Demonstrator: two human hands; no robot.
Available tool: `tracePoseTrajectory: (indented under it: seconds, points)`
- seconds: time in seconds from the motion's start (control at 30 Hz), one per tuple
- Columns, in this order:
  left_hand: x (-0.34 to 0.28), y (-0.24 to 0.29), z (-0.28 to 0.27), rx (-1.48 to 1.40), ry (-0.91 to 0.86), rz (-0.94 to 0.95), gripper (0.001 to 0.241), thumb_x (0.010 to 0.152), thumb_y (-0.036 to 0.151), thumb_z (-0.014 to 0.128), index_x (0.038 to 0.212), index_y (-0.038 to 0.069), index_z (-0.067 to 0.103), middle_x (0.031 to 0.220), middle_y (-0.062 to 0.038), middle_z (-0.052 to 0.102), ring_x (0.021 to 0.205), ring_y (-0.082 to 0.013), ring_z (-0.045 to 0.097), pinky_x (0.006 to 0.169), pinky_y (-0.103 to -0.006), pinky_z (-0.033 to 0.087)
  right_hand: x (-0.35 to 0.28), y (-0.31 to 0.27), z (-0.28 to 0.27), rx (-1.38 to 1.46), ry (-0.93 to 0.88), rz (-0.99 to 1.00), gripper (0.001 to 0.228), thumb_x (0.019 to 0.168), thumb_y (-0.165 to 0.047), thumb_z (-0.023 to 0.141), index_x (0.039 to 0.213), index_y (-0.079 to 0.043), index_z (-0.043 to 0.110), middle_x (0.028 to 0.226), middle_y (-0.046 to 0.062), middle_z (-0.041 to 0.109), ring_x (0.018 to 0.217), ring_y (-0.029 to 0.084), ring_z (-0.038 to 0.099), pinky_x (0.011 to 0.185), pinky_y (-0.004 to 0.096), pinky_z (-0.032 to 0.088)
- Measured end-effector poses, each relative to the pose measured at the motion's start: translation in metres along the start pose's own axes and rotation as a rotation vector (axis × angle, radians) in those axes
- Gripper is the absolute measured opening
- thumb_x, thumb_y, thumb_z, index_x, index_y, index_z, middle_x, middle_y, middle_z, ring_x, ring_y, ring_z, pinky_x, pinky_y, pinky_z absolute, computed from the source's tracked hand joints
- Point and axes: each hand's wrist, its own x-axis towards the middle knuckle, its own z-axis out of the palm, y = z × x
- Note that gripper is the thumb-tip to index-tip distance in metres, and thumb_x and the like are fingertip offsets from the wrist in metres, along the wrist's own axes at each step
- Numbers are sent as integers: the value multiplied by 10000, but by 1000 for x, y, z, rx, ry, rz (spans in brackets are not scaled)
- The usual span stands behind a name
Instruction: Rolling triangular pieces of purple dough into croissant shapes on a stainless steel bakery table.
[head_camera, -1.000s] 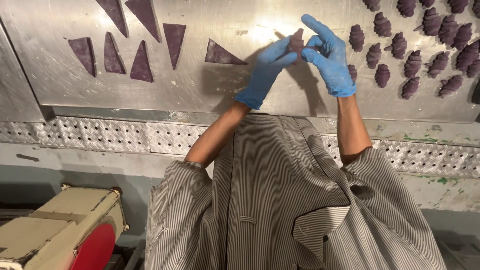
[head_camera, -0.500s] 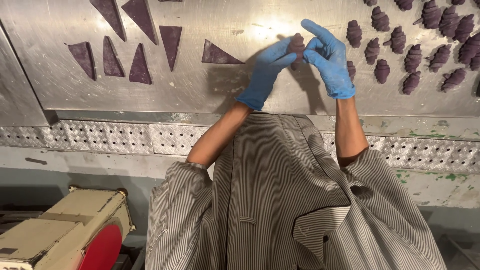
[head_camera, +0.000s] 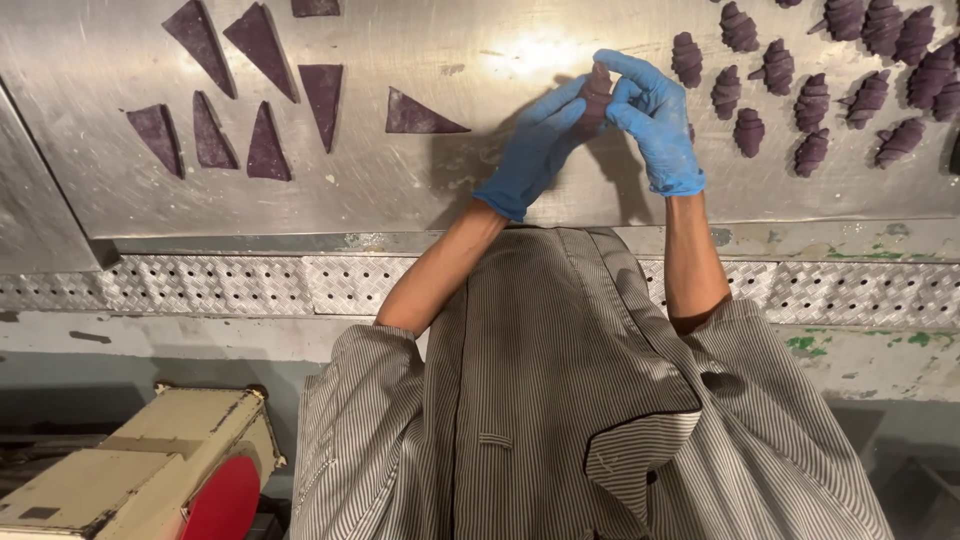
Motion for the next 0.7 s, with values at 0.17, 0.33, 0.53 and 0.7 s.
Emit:
tracePoseTrajectory:
  seconds: [0.17, 0.33, 0.53, 0.7]
  points:
    - [14, -18, 15, -91, -73, -136, 593, 1066, 192, 557, 1570, 12, 303, 1450, -146, 532, 1288, -260, 594, 1132, -417, 513, -10, 27, -23, 9, 75, -6, 596, 864, 50, 540, 1440, -21, 674, 884, -74, 514, 802, 21, 463, 741, 201, 445]
    - [33, -49, 2, 597, 43, 73, 554, 1128, 218, 520, 1605, 15, 325, 1483, -169, 569, 1359, -212, 593, 1161, -346, 503, -21, 50, -45, 155, 154, 203, 324, 1008, -129, 591, 1279, 11, 701, 1123, 26, 742, 1019, 95, 668, 979, 254, 535]
    - [5, 1, -136, 1818, 496, 656, 582, 1056, 270, 711, 1519, 15, 468, 1550, -203, 495, 1485, -377, 439, 1277, -503, 344, -15, 16, -156, -651, 434, 312, 460, 932, -503, 780, 923, -58, 660, 807, 26, 623, 760, 183, 575, 734, 307, 509]
    - [-47, 73, -131, 1848, 927, 231, 725, 950, 226, 755, 1511, -74, 407, 1502, -354, 350, 1360, -509, 356, 1115, -562, 346, 21, 45, -245, -1592, 304, -317, 459, 947, -511, 702, 893, -67, 602, 929, 93, 591, 935, 275, 569, 837, 417, 484]
